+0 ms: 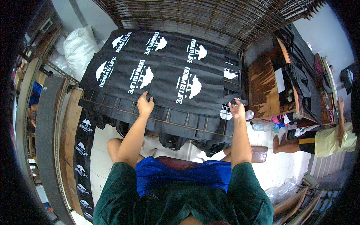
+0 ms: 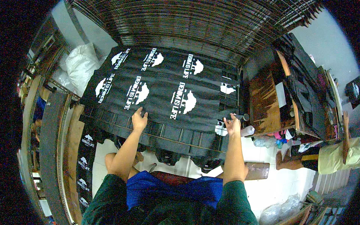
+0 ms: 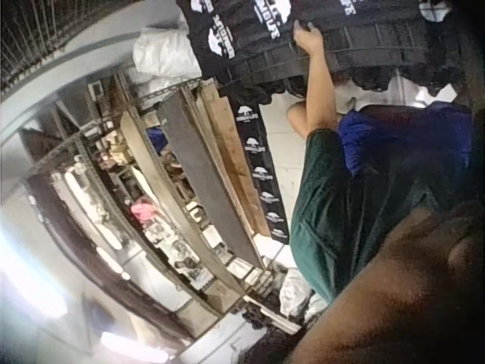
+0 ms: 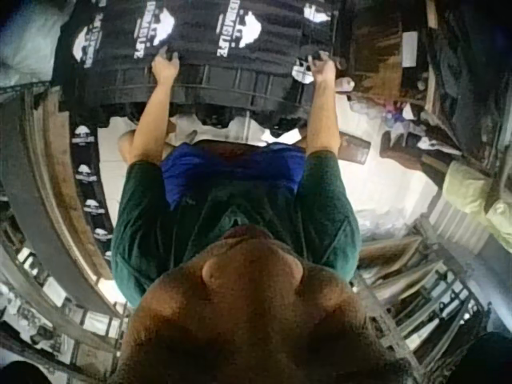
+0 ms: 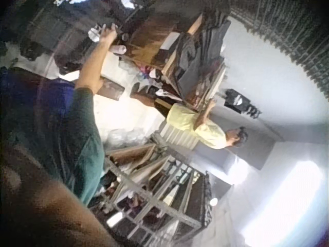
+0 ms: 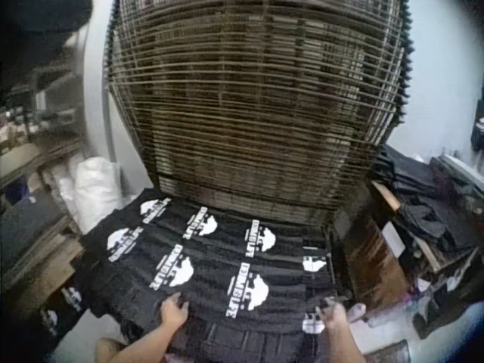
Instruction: The person sits on the floor and repeatedly picks up black tote bags from a nearby table, places them into a large wire cage, and arranges them into a neat stack. The process is repeated for multiple bags throughout the clip.
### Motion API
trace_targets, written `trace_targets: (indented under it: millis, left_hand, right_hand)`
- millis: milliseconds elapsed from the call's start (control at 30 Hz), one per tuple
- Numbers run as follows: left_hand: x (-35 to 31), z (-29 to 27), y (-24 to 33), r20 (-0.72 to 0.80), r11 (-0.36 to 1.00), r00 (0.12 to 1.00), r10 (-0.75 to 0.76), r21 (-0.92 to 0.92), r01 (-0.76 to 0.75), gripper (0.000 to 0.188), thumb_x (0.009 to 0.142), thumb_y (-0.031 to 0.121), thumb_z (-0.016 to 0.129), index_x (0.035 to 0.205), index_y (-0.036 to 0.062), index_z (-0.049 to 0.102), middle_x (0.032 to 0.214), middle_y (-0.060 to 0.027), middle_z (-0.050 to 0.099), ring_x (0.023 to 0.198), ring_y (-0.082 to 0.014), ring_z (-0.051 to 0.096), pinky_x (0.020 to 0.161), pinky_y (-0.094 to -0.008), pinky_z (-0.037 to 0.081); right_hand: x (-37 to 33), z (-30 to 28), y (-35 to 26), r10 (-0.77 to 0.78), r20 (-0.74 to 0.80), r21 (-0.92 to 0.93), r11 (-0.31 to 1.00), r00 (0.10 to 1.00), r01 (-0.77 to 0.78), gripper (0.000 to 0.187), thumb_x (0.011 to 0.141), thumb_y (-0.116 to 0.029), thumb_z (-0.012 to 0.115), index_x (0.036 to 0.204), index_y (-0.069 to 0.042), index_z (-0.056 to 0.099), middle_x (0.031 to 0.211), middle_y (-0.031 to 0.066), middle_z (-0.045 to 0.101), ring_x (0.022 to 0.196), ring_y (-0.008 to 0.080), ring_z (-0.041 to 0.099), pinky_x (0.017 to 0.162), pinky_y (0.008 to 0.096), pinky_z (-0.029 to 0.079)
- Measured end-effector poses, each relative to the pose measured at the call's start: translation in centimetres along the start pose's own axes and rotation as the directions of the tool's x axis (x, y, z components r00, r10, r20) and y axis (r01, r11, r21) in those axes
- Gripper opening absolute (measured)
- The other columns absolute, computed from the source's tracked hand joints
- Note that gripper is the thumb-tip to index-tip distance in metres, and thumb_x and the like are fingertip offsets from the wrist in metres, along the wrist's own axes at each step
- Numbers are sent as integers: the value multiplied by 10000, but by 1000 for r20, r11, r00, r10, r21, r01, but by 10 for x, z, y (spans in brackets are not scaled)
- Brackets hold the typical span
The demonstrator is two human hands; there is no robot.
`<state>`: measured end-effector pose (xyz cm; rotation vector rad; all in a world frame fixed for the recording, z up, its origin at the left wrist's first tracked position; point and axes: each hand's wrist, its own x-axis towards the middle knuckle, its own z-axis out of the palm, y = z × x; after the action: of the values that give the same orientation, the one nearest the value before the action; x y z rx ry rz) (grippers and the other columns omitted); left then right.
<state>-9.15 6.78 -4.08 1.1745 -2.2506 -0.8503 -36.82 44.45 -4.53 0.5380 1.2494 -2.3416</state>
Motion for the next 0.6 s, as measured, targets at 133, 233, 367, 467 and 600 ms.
trace_targets:
  millis: [133,233,367,467,600]
  left_hand:
    - [-5,-3,0,0,1000,1000,11,19,-11,402,743,139,644,1107,-17,574,1013,-226,608,945,-368,586,827,-414,463]
    - [-7,-6,-2,-11,999,999,33,38,-32,394,746,140,641,1107,-6,580,990,-222,610,932,-369,586,821,-422,459]
    - [-6,-4,-7,-23,997,998,57,51,-55,389,750,143,642,1101,-12,582,970,-220,612,908,-363,590,804,-421,462]
    - [-9,-9,5,-20,997,999,47,65,-46,385,751,141,643,1097,-17,583,954,-216,614,903,-358,592,797,-416,466]
    - [-8,-9,2,-13,994,998,65,86,-64,385,747,124,651,1100,-13,582,972,-215,608,912,-356,591,799,-413,467]
  right_hand:
    - [-29,20,-3,-93,-91,-42,995,991,90,134,857,-44,539,949,-133,497,970,19,542,870,189,518,823,429,471]
    - [-29,10,-2,-102,0,-60,993,995,102,164,860,-35,528,984,-133,482,1012,36,515,878,200,495,805,427,483]
    - [-26,5,3,-70,-69,-21,997,995,69,198,841,-24,509,1027,-77,466,1063,75,490,989,234,487,897,449,450]
    - [-22,4,3,-66,-60,-14,998,996,65,186,836,-15,511,1014,-50,472,1066,78,491,987,234,489,914,453,438]
    - [-17,9,5,-68,-133,40,996,989,74,311,823,21,522,1097,-49,392,1104,112,438,932,234,457,890,468,458]
